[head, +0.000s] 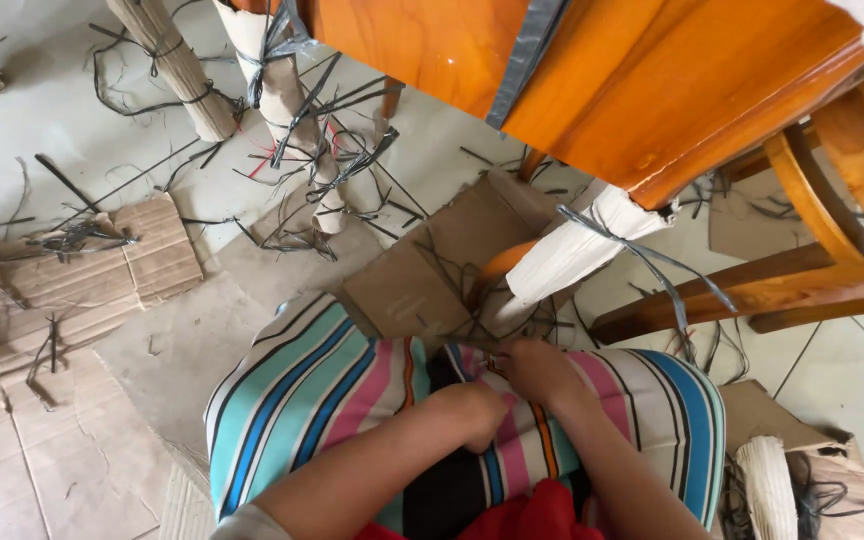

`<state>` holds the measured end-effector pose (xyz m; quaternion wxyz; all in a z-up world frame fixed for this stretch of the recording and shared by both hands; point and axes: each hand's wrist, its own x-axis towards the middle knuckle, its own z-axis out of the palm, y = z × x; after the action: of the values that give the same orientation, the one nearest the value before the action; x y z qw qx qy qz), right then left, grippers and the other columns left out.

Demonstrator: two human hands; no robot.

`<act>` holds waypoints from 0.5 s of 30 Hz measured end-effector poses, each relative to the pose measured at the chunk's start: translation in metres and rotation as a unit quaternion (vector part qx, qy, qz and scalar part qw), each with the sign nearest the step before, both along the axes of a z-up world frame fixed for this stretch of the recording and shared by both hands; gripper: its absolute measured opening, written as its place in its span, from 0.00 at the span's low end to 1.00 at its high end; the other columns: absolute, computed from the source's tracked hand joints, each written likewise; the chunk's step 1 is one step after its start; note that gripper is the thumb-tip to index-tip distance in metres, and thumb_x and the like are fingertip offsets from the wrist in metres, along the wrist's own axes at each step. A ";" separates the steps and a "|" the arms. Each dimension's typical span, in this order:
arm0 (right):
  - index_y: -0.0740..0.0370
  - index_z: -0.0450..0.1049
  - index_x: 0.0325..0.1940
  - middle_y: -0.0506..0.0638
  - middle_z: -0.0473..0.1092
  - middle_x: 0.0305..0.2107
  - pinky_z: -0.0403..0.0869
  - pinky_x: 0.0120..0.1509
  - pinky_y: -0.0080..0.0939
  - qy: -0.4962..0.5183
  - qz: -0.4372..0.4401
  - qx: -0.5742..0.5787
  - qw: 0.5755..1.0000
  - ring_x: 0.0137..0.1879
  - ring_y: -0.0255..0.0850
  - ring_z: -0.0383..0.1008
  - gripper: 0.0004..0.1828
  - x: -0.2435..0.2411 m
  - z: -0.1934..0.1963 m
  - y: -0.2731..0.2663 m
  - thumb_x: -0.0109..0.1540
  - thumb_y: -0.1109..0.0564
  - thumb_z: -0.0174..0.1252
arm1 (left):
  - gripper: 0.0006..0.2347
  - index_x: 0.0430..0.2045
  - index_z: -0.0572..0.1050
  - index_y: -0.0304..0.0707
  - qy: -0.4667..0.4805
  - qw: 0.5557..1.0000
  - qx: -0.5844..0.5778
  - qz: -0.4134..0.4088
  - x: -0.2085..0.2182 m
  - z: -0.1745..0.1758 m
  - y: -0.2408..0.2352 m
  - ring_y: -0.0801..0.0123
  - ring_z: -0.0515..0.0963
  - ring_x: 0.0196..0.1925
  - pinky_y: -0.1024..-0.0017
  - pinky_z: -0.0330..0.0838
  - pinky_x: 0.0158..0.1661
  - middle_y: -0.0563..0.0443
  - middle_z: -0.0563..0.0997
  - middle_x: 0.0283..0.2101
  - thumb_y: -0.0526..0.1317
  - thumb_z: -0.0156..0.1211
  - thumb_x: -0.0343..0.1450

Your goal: Wrapping wooden chair legs with protective cardboard and securing them with plastic ties.

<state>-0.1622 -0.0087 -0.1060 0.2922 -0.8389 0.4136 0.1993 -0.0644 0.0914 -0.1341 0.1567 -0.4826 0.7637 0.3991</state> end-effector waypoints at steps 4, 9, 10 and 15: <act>0.60 0.80 0.48 0.60 0.78 0.41 0.77 0.56 0.57 -0.193 0.035 0.009 0.981 0.50 0.59 0.80 0.10 0.013 -0.065 0.010 0.65 0.61 0.55 | 0.18 0.47 0.82 0.32 -0.039 0.995 0.038 -0.081 -0.013 -0.036 -0.020 0.52 0.83 0.52 0.57 0.79 0.50 0.39 0.84 0.50 0.41 0.61 0.65; 0.64 0.61 0.72 0.66 0.49 0.74 0.66 0.75 0.53 -0.265 0.026 -0.014 0.964 0.76 0.57 0.57 0.25 0.057 -0.107 0.008 0.70 0.60 0.49 | 0.18 0.46 0.82 0.35 -0.025 0.998 0.032 -0.037 0.005 -0.043 -0.025 0.53 0.83 0.51 0.57 0.79 0.49 0.41 0.85 0.48 0.44 0.61 0.65; 0.64 0.61 0.72 0.66 0.49 0.74 0.66 0.75 0.53 -0.265 0.028 -0.014 0.964 0.76 0.57 0.57 0.25 0.067 -0.101 0.009 0.70 0.60 0.49 | 0.18 0.45 0.82 0.36 -0.022 0.999 0.031 -0.028 0.011 -0.045 -0.026 0.53 0.83 0.51 0.58 0.79 0.49 0.42 0.85 0.48 0.45 0.62 0.65; 0.74 0.35 0.80 0.69 0.15 0.75 0.47 0.83 0.61 -0.182 -0.124 0.135 0.966 0.82 0.62 0.28 0.54 0.104 -0.082 0.009 0.66 0.39 0.56 | 0.18 0.44 0.83 0.40 0.001 1.000 0.024 0.011 0.038 -0.054 -0.030 0.53 0.84 0.50 0.58 0.79 0.48 0.43 0.85 0.46 0.48 0.62 0.64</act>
<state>-0.0579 -0.0002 -0.1875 0.4956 -0.7558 0.4238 0.0598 -0.0263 0.0619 -0.1881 0.1627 -0.4865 0.7488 0.4198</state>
